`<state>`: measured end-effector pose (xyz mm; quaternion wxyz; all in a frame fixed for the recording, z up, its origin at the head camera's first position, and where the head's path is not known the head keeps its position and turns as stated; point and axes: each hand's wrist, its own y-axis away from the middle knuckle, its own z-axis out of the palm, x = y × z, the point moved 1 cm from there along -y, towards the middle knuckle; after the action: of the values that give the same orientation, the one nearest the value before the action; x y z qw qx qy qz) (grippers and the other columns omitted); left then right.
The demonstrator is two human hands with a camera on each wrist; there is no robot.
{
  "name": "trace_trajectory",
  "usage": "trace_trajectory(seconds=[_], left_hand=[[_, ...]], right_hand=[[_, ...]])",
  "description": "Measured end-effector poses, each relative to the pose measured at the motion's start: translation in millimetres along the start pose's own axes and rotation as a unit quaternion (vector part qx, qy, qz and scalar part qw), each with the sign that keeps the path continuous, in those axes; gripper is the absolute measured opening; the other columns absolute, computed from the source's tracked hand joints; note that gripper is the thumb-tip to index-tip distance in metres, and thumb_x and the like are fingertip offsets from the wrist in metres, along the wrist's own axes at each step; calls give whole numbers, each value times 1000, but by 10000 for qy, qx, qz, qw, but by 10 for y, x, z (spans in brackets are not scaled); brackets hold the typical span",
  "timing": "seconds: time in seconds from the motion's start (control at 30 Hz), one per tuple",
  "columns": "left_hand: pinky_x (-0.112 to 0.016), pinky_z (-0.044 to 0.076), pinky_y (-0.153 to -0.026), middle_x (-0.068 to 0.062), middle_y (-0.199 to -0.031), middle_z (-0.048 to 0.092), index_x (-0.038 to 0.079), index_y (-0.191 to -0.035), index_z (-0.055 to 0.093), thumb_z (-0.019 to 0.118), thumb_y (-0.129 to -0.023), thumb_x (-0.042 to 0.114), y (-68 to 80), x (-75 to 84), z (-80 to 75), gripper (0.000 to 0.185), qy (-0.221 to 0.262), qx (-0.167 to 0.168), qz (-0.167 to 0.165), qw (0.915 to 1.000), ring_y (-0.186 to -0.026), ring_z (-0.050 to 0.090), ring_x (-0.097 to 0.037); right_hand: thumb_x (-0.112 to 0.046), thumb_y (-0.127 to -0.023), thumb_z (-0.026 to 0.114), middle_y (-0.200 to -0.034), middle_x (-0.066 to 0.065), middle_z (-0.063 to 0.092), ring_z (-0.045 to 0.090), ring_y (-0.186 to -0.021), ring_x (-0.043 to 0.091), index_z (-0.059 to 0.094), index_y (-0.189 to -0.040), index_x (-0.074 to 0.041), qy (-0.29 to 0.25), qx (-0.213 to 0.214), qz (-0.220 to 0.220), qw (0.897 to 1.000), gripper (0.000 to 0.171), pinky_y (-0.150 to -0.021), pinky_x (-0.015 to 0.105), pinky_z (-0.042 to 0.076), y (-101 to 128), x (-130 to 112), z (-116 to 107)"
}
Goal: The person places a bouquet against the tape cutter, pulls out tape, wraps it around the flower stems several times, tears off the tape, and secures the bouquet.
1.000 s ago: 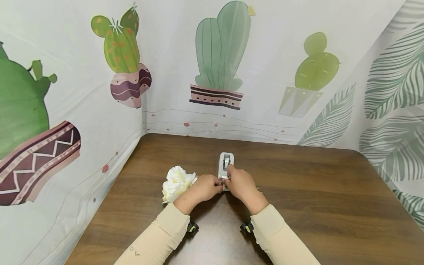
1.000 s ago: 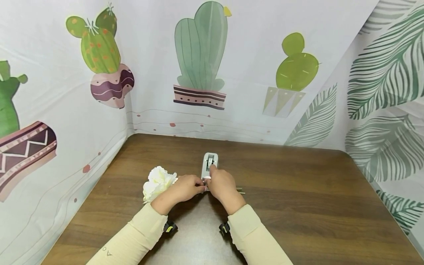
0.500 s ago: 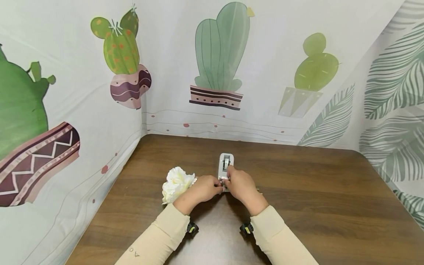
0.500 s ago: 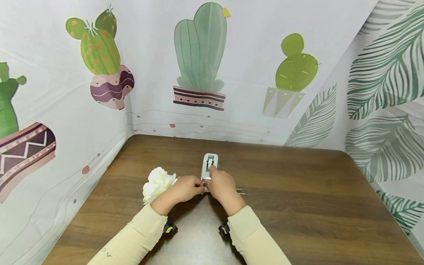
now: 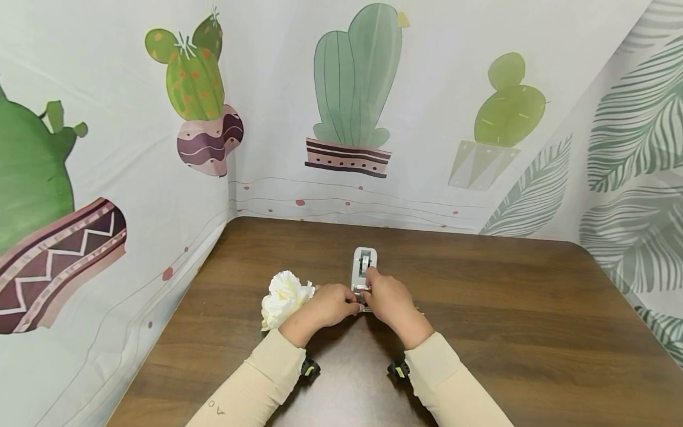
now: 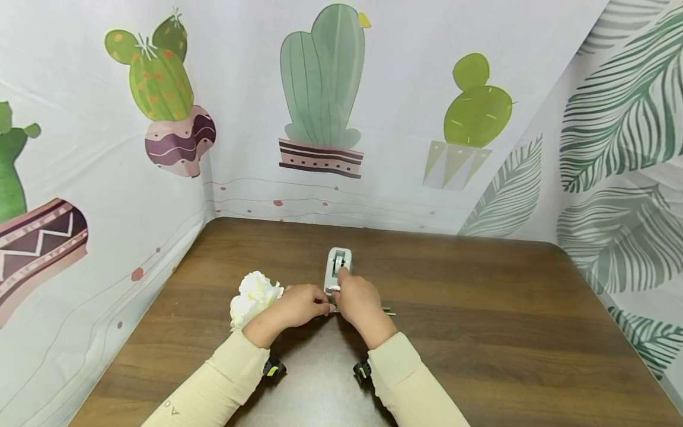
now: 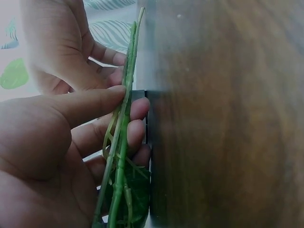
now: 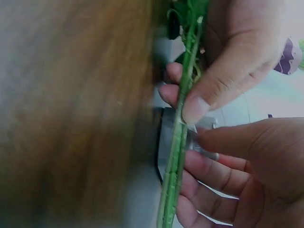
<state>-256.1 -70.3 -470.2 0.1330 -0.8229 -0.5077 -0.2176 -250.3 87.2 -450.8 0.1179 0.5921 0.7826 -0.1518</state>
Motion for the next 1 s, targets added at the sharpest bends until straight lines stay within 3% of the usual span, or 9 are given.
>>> trace_trajectory(seconds=[0.3, 0.47, 0.7, 0.87, 1.0], left_hand=[[-41, 36, -78, 9, -65, 66, 21, -73, 74, 65, -92, 30, 15, -26, -38, 23, 169, -198, 60, 9996, -65, 55, -10], [-39, 41, -80, 10, -61, 63, 21, -74, 75, 65, -93, 32, 13, -32, -75, 24, 313, -284, 239, 9988, -62, 52, -8], [-24, 44, -60, 7, -64, 63, 16, -76, 76, 67, -94, 29, 29, -4, -132, 24, 801, -575, 378, 9944, -59, 52, -5], [-23, 42, -59, 10, -65, 59, 14, -80, 77, 67, -94, 27, 49, 46, -204, 22, 985, -577, 347, 9929, -61, 50, -6], [-23, 39, -57, 12, -66, 58, 13, -82, 78, 66, -94, 27, 72, 66, -270, 21, 919, -519, 325, 9939, -62, 46, -7]], right_hand=[[-28, -98, 66, -68, 1, 59, 49, -60, 16, 57, -104, -8, -361, -431, 3, 9984, 23, -56, 31, 39, -10, 42, -55], [-33, -102, 60, -73, 3, 62, 52, -65, 18, 60, -110, -7, -500, -582, 136, 9970, 27, -62, 33, 43, -16, 46, -144], [-34, -104, 56, -66, 1, 54, 48, -60, 16, 60, -97, -9, -754, -649, 237, 9948, 26, -56, 30, 39, 28, 74, -260], [-37, -104, 53, -64, -2, 49, 46, -59, 14, 62, -91, -12, -973, -742, 100, 9924, 30, -55, 28, 37, 77, 129, -299], [-40, -104, 53, -65, -4, 49, 45, -59, 11, 65, -92, -16, -1080, -881, -289, 9898, 29, -56, 28, 38, 131, 192, -303]])
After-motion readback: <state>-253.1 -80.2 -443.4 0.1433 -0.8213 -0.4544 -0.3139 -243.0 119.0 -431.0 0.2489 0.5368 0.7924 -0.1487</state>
